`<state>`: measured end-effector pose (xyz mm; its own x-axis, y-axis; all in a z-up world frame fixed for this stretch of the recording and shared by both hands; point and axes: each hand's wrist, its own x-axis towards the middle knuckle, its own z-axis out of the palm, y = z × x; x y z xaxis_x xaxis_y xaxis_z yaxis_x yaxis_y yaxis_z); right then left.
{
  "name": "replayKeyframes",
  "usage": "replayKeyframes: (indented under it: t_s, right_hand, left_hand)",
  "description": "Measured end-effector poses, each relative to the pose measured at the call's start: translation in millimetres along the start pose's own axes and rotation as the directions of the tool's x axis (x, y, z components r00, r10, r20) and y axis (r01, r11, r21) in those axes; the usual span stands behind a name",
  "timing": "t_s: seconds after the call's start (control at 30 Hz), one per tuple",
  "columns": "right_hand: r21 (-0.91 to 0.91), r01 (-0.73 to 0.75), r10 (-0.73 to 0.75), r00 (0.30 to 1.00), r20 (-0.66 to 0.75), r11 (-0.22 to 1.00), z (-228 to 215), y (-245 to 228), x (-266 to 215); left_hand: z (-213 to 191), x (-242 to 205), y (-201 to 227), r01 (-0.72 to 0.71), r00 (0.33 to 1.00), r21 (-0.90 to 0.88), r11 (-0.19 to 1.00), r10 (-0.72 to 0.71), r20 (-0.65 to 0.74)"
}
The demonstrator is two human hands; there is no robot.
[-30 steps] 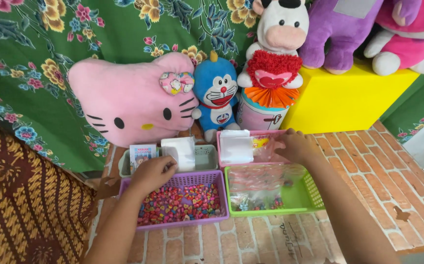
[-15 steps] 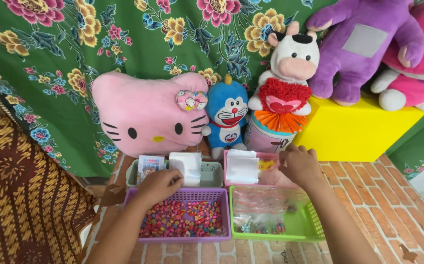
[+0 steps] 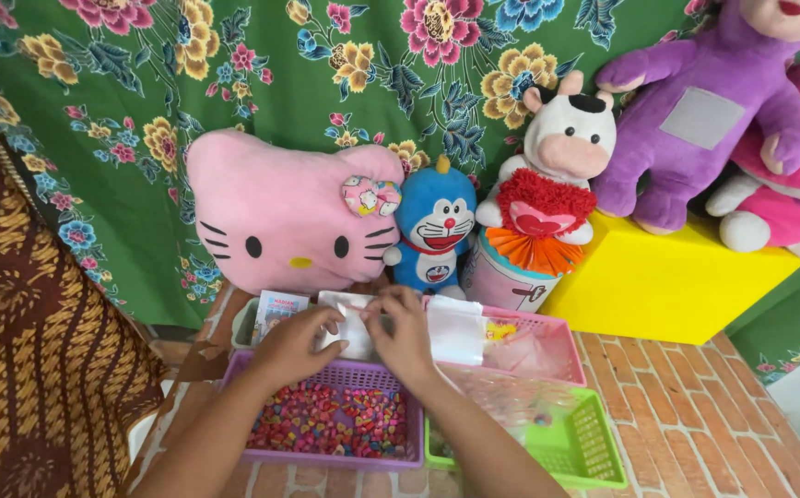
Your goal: Packaging small colorful beads into plastic zip-lock bags
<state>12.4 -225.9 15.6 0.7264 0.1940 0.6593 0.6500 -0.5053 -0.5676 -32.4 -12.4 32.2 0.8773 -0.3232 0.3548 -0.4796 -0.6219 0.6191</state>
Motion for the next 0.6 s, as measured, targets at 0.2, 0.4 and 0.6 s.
replayKeyframes:
  t_s: [0.2, 0.4, 0.6]
  right_hand:
    - [-0.043, 0.096, -0.098, 0.993, -0.058, 0.994, 15, 25, -6]
    - [-0.016, 0.134, -0.134, 0.991, -0.007, 0.991, 16, 27, -9]
    - [0.029, 0.131, -0.132, 0.991, -0.001, 0.991, 19, 33, -10]
  left_hand:
    - [12, 11, -16, -0.062, 0.996, 0.073, 0.995, 0.066, -0.054]
    - [25, 10, -15, -0.193, 0.975, 0.101, 0.976, 0.202, -0.092]
    - [42, 14, -24, -0.115, 0.979, 0.008, 0.993, 0.114, -0.169]
